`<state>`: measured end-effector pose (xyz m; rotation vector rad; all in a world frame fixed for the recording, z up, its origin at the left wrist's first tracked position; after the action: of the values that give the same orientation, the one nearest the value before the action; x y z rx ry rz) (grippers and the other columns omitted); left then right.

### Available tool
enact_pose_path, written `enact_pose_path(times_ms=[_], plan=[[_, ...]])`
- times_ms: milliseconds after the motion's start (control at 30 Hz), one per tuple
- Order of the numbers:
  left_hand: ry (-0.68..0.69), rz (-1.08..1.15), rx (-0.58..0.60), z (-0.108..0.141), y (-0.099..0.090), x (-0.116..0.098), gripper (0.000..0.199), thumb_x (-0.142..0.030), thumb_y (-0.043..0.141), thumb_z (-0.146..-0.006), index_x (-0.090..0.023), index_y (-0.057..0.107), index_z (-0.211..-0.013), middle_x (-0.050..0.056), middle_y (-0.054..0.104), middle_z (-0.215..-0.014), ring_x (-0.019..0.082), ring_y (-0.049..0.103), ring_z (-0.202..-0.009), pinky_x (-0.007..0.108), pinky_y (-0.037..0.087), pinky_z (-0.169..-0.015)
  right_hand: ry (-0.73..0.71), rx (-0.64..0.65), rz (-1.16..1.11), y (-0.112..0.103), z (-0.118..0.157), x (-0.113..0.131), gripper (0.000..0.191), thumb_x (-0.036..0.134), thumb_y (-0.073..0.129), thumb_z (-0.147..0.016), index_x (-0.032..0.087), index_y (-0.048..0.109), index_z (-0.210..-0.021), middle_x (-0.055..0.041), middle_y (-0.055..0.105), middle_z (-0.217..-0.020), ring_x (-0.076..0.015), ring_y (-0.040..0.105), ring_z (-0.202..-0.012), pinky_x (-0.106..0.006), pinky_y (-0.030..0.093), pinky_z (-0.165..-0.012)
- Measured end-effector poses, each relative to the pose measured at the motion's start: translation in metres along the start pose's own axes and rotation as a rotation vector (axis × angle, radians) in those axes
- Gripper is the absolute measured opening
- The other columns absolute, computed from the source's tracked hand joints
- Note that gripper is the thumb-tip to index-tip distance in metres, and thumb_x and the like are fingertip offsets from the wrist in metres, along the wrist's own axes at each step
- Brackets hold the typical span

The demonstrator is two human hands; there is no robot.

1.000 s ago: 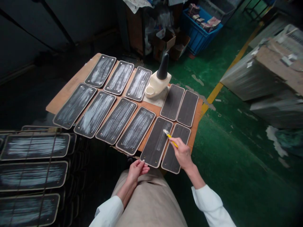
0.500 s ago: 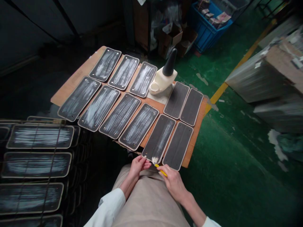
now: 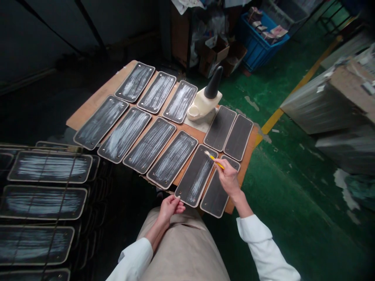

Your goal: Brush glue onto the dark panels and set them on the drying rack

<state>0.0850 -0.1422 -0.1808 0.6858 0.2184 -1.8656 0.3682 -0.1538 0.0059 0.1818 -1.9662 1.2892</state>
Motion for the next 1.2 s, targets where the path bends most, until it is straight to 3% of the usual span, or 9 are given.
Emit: enact_pose_path(times_ms=[100, 200, 333, 467, 633, 800, 900, 1100, 1200], plan=[[-0.008, 0.007, -0.003, -0.002, -0.001, 0.003, 0.027, -0.035, 0.071, -0.077, -0.013, 0.057, -0.073, 0.006, 0.069, -0.063, 0.015, 0.068, -0.052, 0.021, 0.056, -0.049, -0.082, 0.056, 0.242, 0.020, 0.000, 0.008, 0.027, 0.029, 0.039, -0.098, 0.023, 0.061, -0.113, -0.0074, 0.066, -0.100, -0.0191, 0.063, -0.086, -0.028, 0.047, -0.074], [-0.004, 0.021, -0.007, -0.003, -0.001, 0.004, 0.027, -0.035, 0.070, -0.077, -0.013, 0.056, -0.074, 0.006, 0.069, -0.064, 0.014, 0.068, -0.053, 0.021, 0.056, -0.050, -0.142, 0.188, 0.327, 0.048, 0.030, 0.020, 0.027, 0.023, 0.038, -0.098, 0.021, 0.061, -0.114, -0.0081, 0.066, -0.097, -0.0182, 0.060, -0.077, -0.029, 0.044, -0.070], [0.006, 0.034, 0.007, -0.003, -0.001, 0.004, 0.027, -0.036, 0.070, -0.077, -0.013, 0.057, -0.075, 0.006, 0.069, -0.065, 0.015, 0.068, -0.054, 0.022, 0.057, -0.051, -0.156, 0.392, 0.187, 0.071, 0.093, 0.052, 0.026, 0.021, 0.038, -0.098, 0.021, 0.058, -0.114, -0.0067, 0.065, -0.095, -0.0176, 0.058, -0.075, -0.029, 0.044, -0.069], [0.004, 0.028, 0.004, -0.002, -0.002, 0.004, 0.028, -0.037, 0.071, -0.076, -0.013, 0.057, -0.075, 0.006, 0.070, -0.065, 0.015, 0.068, -0.054, 0.022, 0.056, -0.051, -0.005, 0.516, -0.125, 0.077, 0.130, 0.070, 0.022, 0.026, 0.040, -0.098, 0.023, 0.059, -0.110, -0.0045, 0.064, -0.095, -0.0175, 0.062, -0.083, -0.029, 0.049, -0.073], [-0.002, 0.011, -0.008, -0.003, -0.003, 0.004, 0.026, -0.035, 0.071, -0.077, -0.013, 0.057, -0.076, 0.006, 0.069, -0.064, 0.014, 0.067, -0.052, 0.022, 0.056, -0.049, 0.315, 0.494, -0.508, 0.082, 0.114, 0.028, 0.022, 0.036, 0.044, -0.096, 0.023, 0.061, -0.103, -0.0022, 0.067, -0.089, -0.0153, 0.067, -0.068, -0.029, 0.055, -0.067], [0.009, 0.013, -0.013, -0.004, -0.003, 0.003, 0.026, -0.035, 0.069, -0.078, -0.013, 0.056, -0.073, 0.006, 0.069, -0.063, 0.014, 0.067, -0.051, 0.022, 0.055, -0.048, 0.429, 0.237, -0.578, 0.064, 0.066, -0.025, 0.028, 0.044, 0.053, -0.090, 0.021, 0.061, -0.103, -0.0029, 0.067, -0.079, -0.0193, 0.069, -0.068, -0.029, 0.056, -0.061], [0.014, 0.018, -0.018, -0.004, -0.003, 0.002, 0.028, -0.036, 0.069, -0.078, -0.013, 0.055, -0.073, 0.006, 0.068, -0.063, 0.014, 0.067, -0.051, 0.021, 0.055, -0.047, 0.434, 0.178, -0.571, 0.054, 0.059, -0.024, 0.030, 0.045, 0.054, -0.089, 0.020, 0.061, -0.103, -0.0036, 0.068, -0.082, -0.0196, 0.070, -0.071, -0.030, 0.057, -0.063], [0.000, 0.019, -0.018, -0.006, -0.004, 0.003, 0.030, -0.039, 0.071, -0.075, -0.013, 0.055, -0.075, 0.005, 0.068, -0.062, 0.014, 0.066, -0.049, 0.021, 0.054, -0.046, 0.499, 0.452, -0.698, 0.095, 0.088, -0.006, 0.031, 0.047, 0.052, -0.089, 0.020, 0.060, -0.104, -0.0022, 0.067, -0.076, -0.0189, 0.069, -0.062, -0.028, 0.056, -0.055], [0.014, 0.017, -0.006, -0.005, -0.003, 0.001, 0.033, -0.042, 0.071, -0.074, -0.013, 0.055, -0.075, 0.005, 0.069, -0.063, 0.014, 0.066, -0.050, 0.021, 0.055, -0.047, 0.520, 0.342, -0.745, 0.097, 0.067, -0.027, 0.033, 0.048, 0.056, -0.087, 0.019, 0.059, -0.102, -0.0025, 0.067, -0.073, -0.0188, 0.070, -0.062, -0.027, 0.056, -0.053]])
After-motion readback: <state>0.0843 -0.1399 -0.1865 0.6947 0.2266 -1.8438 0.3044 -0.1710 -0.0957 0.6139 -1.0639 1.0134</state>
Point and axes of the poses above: each hand's wrist, its own z-axis away from the middle knuckle, its own y-axis out of the palm, x = y × z, the point moved 10 cm from there along -z, towards the middle knuckle
